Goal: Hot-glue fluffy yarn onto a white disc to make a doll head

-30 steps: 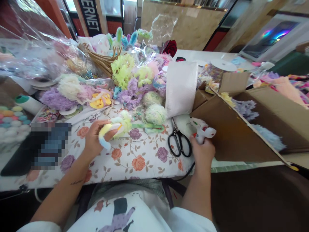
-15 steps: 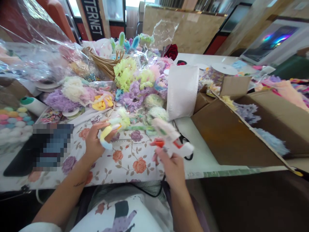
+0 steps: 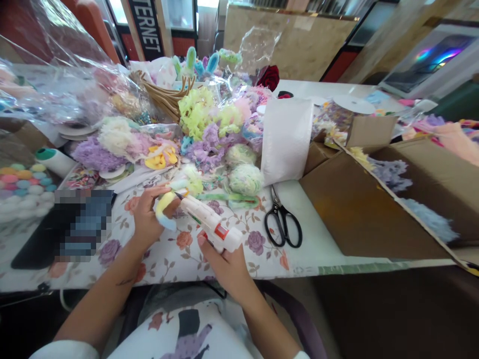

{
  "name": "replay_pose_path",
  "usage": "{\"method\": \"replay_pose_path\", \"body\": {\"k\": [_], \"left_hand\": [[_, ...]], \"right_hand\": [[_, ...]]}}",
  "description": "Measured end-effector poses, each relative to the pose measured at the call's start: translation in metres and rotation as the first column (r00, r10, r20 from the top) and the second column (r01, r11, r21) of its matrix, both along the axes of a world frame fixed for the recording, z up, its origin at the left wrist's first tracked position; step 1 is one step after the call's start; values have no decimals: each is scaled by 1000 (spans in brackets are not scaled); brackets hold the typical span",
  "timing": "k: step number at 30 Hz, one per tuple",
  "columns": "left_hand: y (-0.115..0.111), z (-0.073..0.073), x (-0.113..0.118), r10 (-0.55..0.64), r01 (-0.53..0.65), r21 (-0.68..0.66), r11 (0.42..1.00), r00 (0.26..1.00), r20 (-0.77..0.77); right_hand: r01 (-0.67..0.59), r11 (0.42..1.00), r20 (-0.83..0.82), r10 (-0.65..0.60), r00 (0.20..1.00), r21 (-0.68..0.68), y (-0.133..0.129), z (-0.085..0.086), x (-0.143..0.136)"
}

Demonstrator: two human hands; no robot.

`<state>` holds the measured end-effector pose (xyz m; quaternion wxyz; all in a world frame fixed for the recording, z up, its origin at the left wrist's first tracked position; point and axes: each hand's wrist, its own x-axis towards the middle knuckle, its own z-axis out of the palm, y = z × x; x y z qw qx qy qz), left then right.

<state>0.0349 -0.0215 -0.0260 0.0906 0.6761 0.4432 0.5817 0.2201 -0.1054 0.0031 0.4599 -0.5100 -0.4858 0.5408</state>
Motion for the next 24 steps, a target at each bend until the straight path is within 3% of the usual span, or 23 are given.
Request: {"method": "replay_pose_path", "body": {"k": [5,10,24], "left_hand": [[-1,2,0,2,-2,-6,1000,1000,-19],[-1,2,1,2,-2,-8,1000,1000,-15],[1,-2,1,-13,14,-27,1000,1000,28]], "right_hand": [[16,999,23,-15,1000,-36,2,-1,-1],[-48,999,62,49,997,-13,5,-5,2],[64,997,47,-61,997,-50,4,-11,2]]}}
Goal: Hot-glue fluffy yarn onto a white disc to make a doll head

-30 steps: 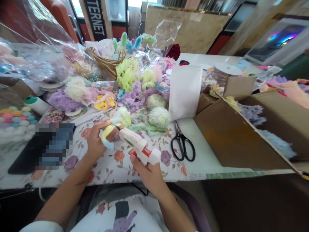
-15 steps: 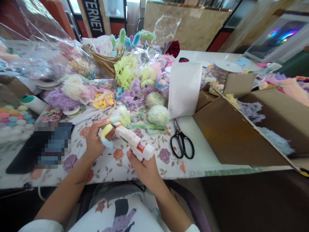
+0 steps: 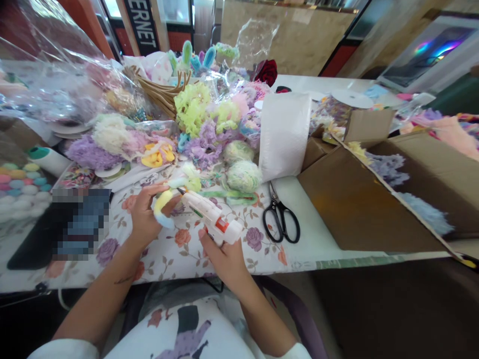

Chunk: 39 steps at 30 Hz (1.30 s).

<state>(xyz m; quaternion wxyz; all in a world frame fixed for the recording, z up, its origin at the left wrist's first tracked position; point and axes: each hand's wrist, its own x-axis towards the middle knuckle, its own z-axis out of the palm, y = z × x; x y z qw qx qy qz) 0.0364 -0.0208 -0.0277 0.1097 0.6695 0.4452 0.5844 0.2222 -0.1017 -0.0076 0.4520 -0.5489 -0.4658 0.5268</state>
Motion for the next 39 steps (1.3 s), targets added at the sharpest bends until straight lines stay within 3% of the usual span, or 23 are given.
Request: {"method": "replay_pose_path", "body": {"k": [13,26,39], "left_hand": [[2,-9,-3,-18,22,-74,997,999,49],[1,-4,-2,-12,15,-71,997,999,46],[1,-3,-2,9,-7,-55,998,1000,25]], "right_hand": [[60,994,-80,-67,995,-88,1,-6,-1],[3,1000,18,-4,1000,26,0,-4,-4],[33,999,23,-33,999,10,0,-4,-6]]}}
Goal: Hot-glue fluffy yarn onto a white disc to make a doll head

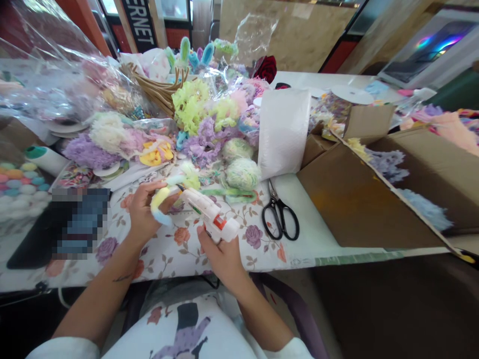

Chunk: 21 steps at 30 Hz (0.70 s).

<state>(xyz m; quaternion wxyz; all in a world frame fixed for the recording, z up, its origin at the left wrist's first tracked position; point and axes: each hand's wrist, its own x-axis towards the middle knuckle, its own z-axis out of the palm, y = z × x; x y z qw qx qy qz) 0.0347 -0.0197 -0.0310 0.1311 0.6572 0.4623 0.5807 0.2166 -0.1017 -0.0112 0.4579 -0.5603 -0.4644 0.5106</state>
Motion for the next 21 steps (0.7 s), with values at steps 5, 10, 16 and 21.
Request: {"method": "replay_pose_path", "body": {"k": [5,10,16,21], "left_hand": [[0,0,0,-11,10,8,1000,1000,19],[1,-2,0,-21,21,8,1000,1000,21],[2,-5,-1,-35,36,-16,999,998,43],[1,-2,-1,-33,32,18,999,999,40]], "right_hand": [[-38,998,8,38,999,43,1,-5,4],[12,1000,-1,-12,1000,-12,1,-4,4],[-42,999,19,41,999,34,1,-3,3],[-22,1000,13,22,1000,5,-1,-6,7]]}}
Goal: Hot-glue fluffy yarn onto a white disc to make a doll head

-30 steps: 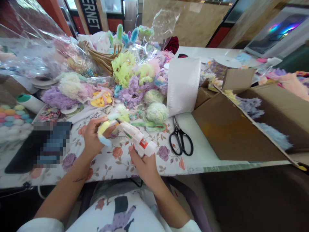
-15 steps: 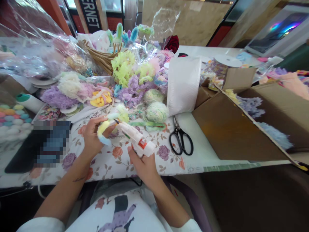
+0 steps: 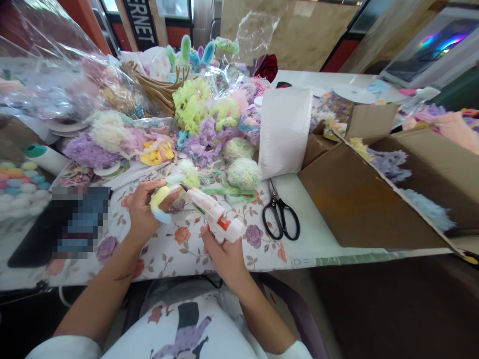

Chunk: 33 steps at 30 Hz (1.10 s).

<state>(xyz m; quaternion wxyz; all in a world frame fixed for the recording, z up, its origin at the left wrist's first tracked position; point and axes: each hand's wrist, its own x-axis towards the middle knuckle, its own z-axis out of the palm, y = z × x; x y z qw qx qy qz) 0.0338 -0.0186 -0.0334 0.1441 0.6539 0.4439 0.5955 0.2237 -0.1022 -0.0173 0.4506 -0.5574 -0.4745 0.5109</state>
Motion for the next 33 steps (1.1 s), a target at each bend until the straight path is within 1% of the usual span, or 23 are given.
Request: {"method": "replay_pose_path", "body": {"k": [4,10,12,15,17,22,25,28,33], "left_hand": [[0,3,0,23,-22,32,999,999,-44],[1,4,1,52,-46,75,996,996,-79],[1,4,1,56,-50,69,996,995,-84],[0,4,1,47,-42,69,997,995,-84],[0,4,0,47,-41,72,997,995,-88],[-1,4,0,91,-83,69,994,988,-124],[-1,4,0,59,-52,62,997,991,-123],[-1,2,0,31,-23,80,997,994,-102],[0,-1,0,32,-23,90,996,995,-92]], "right_hand": [[20,999,-35,-22,999,-31,1,0,-1],[-29,999,-30,30,999,28,-1,0,-3],[-15,1000,-19,16,1000,18,-2,1,-3],[37,999,-35,-38,999,-25,-2,2,-3],[45,999,-41,-46,998,-32,-2,3,-3],[-49,998,16,48,999,44,-4,7,-6],[-49,997,38,47,998,64,-6,8,-7],[-29,998,14,28,1000,51,-6,7,-5],[-21,999,-8,21,1000,30,-5,6,-4]]}}
